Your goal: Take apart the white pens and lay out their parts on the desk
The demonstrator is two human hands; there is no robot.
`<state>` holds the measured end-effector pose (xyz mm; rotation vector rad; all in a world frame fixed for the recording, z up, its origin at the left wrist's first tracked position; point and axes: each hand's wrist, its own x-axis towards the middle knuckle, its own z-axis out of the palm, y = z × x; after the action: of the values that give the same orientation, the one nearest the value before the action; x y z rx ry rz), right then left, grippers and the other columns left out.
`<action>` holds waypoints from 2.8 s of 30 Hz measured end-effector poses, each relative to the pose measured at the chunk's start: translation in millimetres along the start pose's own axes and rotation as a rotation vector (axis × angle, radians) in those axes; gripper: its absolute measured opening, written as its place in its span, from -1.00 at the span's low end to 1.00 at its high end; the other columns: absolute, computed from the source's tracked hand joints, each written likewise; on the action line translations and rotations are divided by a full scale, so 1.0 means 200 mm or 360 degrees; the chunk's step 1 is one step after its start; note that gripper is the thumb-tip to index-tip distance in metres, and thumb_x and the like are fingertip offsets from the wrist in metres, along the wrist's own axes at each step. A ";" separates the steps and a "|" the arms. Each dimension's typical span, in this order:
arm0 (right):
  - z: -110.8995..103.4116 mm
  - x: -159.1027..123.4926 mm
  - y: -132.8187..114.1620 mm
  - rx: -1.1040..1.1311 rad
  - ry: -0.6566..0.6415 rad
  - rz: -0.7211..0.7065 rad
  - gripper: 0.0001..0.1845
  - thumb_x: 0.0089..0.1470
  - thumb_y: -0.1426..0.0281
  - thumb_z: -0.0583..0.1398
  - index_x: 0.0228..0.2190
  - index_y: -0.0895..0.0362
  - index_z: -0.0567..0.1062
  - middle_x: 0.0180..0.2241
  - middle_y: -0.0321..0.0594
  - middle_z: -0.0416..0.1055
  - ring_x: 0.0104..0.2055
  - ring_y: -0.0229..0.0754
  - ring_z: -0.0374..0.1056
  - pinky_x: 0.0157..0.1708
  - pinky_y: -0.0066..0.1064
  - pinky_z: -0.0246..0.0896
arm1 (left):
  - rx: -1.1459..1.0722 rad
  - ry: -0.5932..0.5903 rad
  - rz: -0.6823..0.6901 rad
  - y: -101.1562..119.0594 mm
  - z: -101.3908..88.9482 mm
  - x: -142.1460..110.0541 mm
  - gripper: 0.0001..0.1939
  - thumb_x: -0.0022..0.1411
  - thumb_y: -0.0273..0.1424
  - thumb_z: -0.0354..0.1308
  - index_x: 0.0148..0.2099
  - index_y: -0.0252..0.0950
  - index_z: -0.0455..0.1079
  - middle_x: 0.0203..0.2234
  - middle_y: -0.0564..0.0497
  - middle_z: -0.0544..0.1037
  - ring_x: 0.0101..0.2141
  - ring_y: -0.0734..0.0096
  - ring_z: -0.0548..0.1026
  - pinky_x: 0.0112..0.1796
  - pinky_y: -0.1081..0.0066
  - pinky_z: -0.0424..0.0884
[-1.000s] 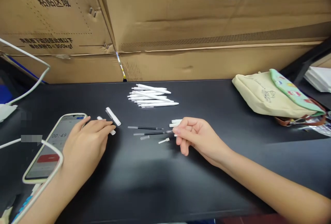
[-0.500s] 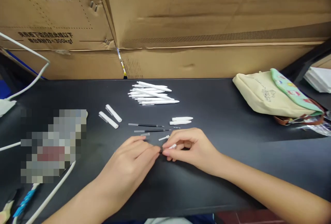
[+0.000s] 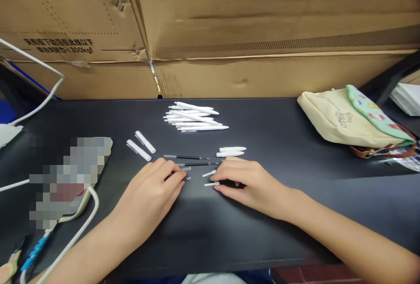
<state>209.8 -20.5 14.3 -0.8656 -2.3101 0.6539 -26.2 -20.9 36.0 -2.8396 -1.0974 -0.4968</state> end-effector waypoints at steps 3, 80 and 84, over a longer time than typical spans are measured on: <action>-0.02 0.01 0.01 -0.0057 -0.0022 0.0002 -0.89 0.12 0.53 0.13 -0.38 0.17 0.48 -0.45 -0.19 0.46 -0.41 -0.24 0.33 -0.37 -0.40 0.28 | 0.0018 -0.0059 0.0017 -0.01 0.00 0.02 -0.77 0.28 -0.54 -0.06 -0.27 -0.35 0.44 -0.41 -0.06 0.44 -0.38 0.32 0.39 -0.33 0.33 0.35; -0.11 0.07 -0.04 0.1045 -0.0094 0.0526 -0.90 0.04 0.40 0.24 -0.40 0.17 0.55 -0.36 -0.16 0.50 -0.34 -0.26 0.42 -0.32 -0.42 0.34 | -0.2590 -0.0718 -0.1289 0.02 -0.03 0.12 -0.69 0.06 -0.30 0.27 -0.18 -0.39 0.45 -0.39 -0.09 0.58 -0.54 0.49 0.48 -0.57 0.54 0.43; -0.11 0.07 -0.04 0.0973 -0.0077 0.0531 -0.84 -0.05 0.41 0.29 -0.33 0.16 0.55 -0.35 -0.15 0.51 -0.37 -0.25 0.43 -0.37 -0.44 0.36 | -0.2596 -0.0772 -0.1289 0.03 -0.03 0.12 -0.68 0.08 -0.30 0.25 -0.13 -0.37 0.43 -0.39 -0.07 0.57 -0.53 0.49 0.49 -0.56 0.55 0.43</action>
<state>211.8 -10.7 40.9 -0.9348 -1.8343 1.4397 -7.5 -11.5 49.4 -3.5056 -3.1435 -1.2057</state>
